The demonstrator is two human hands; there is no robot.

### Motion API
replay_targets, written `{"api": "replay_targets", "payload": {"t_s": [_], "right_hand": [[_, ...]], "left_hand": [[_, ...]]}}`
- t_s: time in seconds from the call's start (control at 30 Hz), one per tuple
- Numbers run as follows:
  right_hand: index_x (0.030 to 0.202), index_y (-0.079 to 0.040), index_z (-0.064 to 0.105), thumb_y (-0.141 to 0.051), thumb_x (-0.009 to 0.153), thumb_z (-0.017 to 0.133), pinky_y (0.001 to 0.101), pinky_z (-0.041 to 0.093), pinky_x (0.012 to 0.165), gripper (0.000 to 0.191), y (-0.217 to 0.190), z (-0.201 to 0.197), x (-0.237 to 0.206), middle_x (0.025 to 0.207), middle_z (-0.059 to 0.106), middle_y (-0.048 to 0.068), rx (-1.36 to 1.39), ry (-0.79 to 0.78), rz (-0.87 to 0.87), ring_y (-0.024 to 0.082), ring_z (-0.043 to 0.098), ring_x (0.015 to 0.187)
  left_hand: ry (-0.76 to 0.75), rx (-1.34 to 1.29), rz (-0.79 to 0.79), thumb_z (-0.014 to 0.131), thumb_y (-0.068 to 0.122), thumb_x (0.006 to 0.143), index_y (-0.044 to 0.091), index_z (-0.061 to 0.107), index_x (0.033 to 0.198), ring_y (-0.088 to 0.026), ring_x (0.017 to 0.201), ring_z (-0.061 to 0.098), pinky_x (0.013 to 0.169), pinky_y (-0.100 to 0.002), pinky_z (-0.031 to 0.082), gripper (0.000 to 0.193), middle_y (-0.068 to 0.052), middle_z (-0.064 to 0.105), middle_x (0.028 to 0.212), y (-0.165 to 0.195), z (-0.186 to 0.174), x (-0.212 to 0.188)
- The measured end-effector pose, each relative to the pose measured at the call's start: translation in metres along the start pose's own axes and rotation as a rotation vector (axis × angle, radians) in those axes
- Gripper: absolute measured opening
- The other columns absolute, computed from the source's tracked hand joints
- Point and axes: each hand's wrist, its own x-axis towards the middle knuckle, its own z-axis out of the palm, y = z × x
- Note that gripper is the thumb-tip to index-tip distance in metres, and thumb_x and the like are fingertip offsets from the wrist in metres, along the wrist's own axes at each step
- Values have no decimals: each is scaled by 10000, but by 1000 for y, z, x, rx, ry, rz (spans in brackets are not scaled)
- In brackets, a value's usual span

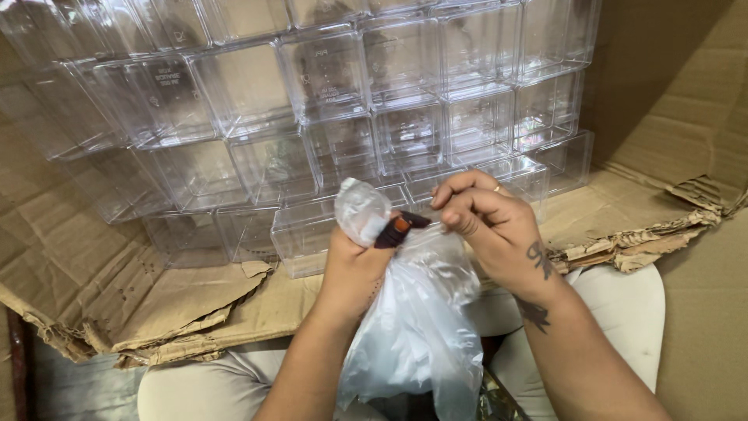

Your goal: The person sits on the floor in front of an open carton filled with small clear plastic boxes. They pick up the boxes one at a time, place each into a plastic bag held in their lap, and occasionally reposition boxes inside the carton to reach the next one.

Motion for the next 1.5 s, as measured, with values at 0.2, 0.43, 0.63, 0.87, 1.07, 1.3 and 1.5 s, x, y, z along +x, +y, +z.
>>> {"api": "replay_targets", "payload": {"t_s": [0.2, 0.43, 0.63, 0.87, 1.07, 1.3, 1.5], "right_hand": [[767, -36, 556, -471, 1033, 597, 355, 491, 939, 512, 7, 7, 0, 1040, 553, 84, 551, 3, 221, 223, 563, 1091], [712, -75, 512, -570, 969, 590, 367, 546, 831, 564, 2, 9, 4, 860, 574, 86, 767, 79, 439, 234, 619, 924], [853, -6, 651, -475, 997, 617, 272, 449, 626, 492, 11, 16, 3, 767, 597, 36, 577, 183, 464, 112, 537, 679], [890, -5, 666, -274, 964, 711, 248, 470, 724, 282, 24, 16, -1, 902, 630, 16, 579, 212, 359, 87, 566, 800], [905, 34, 682, -114, 965, 713, 265, 481, 876, 163, 26, 12, 3, 1025, 656, 70, 579, 212, 237, 137, 601, 947], [859, -4, 670, -351, 984, 665, 306, 467, 835, 369, 19, 12, 3, 930, 634, 88, 614, 162, 351, 165, 562, 872], [652, -93, 466, -547, 1038, 561, 413, 539, 819, 603, 11, 5, 6, 683, 530, 74, 1340, -61, 489, 248, 551, 741]], "left_hand": [[-144, -7, -61, 702, 122, 1003, -10, 738, 989, -63, 787, 519, 678, -245, 447, 137, 30, 640, 867, -10, -2, 0], [-91, -142, -137, 657, 178, 1022, 25, 685, 975, -76, 843, 565, 755, -254, 482, 162, 23, 642, 908, -8, -1, 2], [-49, -248, 14, 796, -15, 801, 73, 573, 857, -120, 937, 665, 842, -280, 547, 246, -15, 698, 1007, -2, 1, 5], [-8, -168, -33, 882, -98, 786, 41, 549, 868, -143, 800, 628, 708, -294, 535, 370, -98, 661, 906, 9, 4, 1], [-30, -163, -53, 846, -40, 734, 55, 677, 1111, -93, 813, 653, 745, -251, 557, 424, -5, 669, 882, 17, 7, 1], [-174, -91, -56, 779, 75, 993, -73, 735, 1169, -138, 941, 640, 823, -293, 541, 234, -61, 717, 1028, -4, 1, 0], [83, -546, -364, 685, 167, 887, 12, 658, 1026, -166, 894, 741, 834, -318, 608, 210, -78, 740, 997, -6, -14, 0]]}}
